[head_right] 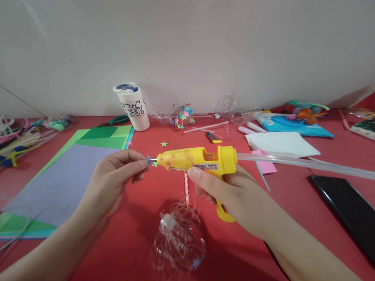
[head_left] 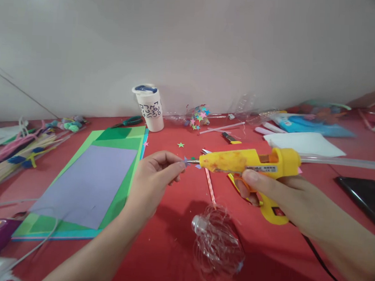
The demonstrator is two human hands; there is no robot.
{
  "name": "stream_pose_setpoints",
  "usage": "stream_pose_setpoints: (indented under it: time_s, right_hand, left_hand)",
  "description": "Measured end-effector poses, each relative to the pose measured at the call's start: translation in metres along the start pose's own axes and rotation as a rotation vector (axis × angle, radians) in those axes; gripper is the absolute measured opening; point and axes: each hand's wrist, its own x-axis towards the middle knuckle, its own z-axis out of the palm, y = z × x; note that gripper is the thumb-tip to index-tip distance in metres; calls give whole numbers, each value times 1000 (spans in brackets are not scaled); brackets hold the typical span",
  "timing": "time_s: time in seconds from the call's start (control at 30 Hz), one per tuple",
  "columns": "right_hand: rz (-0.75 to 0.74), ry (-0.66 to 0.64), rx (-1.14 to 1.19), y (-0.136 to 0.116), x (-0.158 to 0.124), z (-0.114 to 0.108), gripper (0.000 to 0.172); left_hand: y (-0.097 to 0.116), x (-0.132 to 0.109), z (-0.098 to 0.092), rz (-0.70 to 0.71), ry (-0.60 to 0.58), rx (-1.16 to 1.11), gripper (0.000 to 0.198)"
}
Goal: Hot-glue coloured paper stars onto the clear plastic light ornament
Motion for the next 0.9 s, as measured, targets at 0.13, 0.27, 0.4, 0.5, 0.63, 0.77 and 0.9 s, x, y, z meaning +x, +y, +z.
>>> stream_pose_setpoints:
  time_s: [0.13, 0.27, 0.4, 0.5, 0.63, 0.77, 0.9]
  right_hand:
    - [75, -75, 29, -1, 0, 1, 63]
    - [66, -100, 34, -4, -1, 1, 61]
    - [86, -69, 26, -6, -2, 1, 60]
    - [107, -30, 16, -6, -4, 0, 61]
    - [107, -65, 18, -4, -2, 0, 61]
    - [40, -113, 54, -2, -1, -1, 60]
    - [41, -109, 61, -4, -1, -1, 59]
  left_hand:
    - [3, -1, 2, -23, -12, -64, 8]
    - [5, -2, 2, -43, -4, -95, 8]
    - [5, -2, 3, -32, 2, -97, 8]
    - [6, -3, 4, -28, 7, -100, 8]
    - [7, -4, 4, -26, 10, -102, 9]
    - [6, -4, 4, -30, 8, -103, 8]
    - [7, -4, 5, -31, 7, -102, 8]
